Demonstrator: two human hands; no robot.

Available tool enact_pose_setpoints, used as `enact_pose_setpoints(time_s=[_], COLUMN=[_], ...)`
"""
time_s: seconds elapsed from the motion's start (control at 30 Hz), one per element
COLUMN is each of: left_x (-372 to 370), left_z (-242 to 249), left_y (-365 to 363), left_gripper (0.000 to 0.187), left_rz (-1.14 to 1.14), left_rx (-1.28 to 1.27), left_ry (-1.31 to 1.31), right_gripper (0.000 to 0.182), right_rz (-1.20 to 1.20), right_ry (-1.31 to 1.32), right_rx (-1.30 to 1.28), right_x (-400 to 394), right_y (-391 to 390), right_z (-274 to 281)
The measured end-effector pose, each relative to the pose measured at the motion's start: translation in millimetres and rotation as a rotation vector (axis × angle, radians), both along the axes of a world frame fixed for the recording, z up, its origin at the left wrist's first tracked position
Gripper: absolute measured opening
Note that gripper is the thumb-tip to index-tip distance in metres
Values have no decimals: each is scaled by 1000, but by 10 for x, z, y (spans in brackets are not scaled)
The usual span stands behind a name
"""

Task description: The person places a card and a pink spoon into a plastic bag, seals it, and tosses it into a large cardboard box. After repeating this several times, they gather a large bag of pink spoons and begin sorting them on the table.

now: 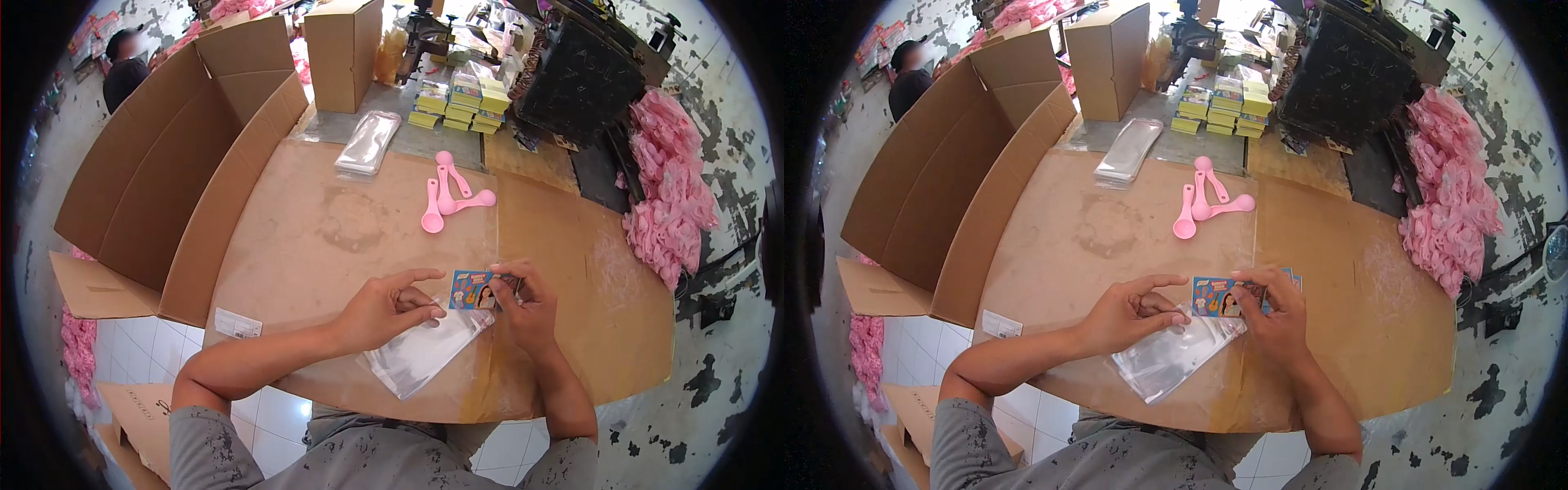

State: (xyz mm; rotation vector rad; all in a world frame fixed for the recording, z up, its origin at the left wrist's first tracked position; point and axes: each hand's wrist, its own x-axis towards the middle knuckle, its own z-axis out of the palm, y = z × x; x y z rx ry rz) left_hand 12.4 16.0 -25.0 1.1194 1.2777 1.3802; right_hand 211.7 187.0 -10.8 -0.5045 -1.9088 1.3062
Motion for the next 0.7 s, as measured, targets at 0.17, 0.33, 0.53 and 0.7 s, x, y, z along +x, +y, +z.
enact_pose_setpoints(time_s=[0.17, 0.33, 0.53, 0.7], left_x=[-24, -23, -15, -9], left_z=[-26, 80, 23, -25], left_y=[-9, -39, -14, -7], left_gripper=[55, 55, 57, 54], left_rz=[-12, -76, -45, -36], left_rx=[3, -22, -8, 54], left_ry=[-6, 138, 99, 202], right_gripper=[20, 24, 25, 26], right_rz=[172, 308, 296, 390], right_ry=[-127, -254, -250, -286], right_rx=[206, 362, 408, 352], right_x=[29, -6, 18, -34], right_y=[30, 39, 61, -67], right_z=[110, 190, 163, 224])
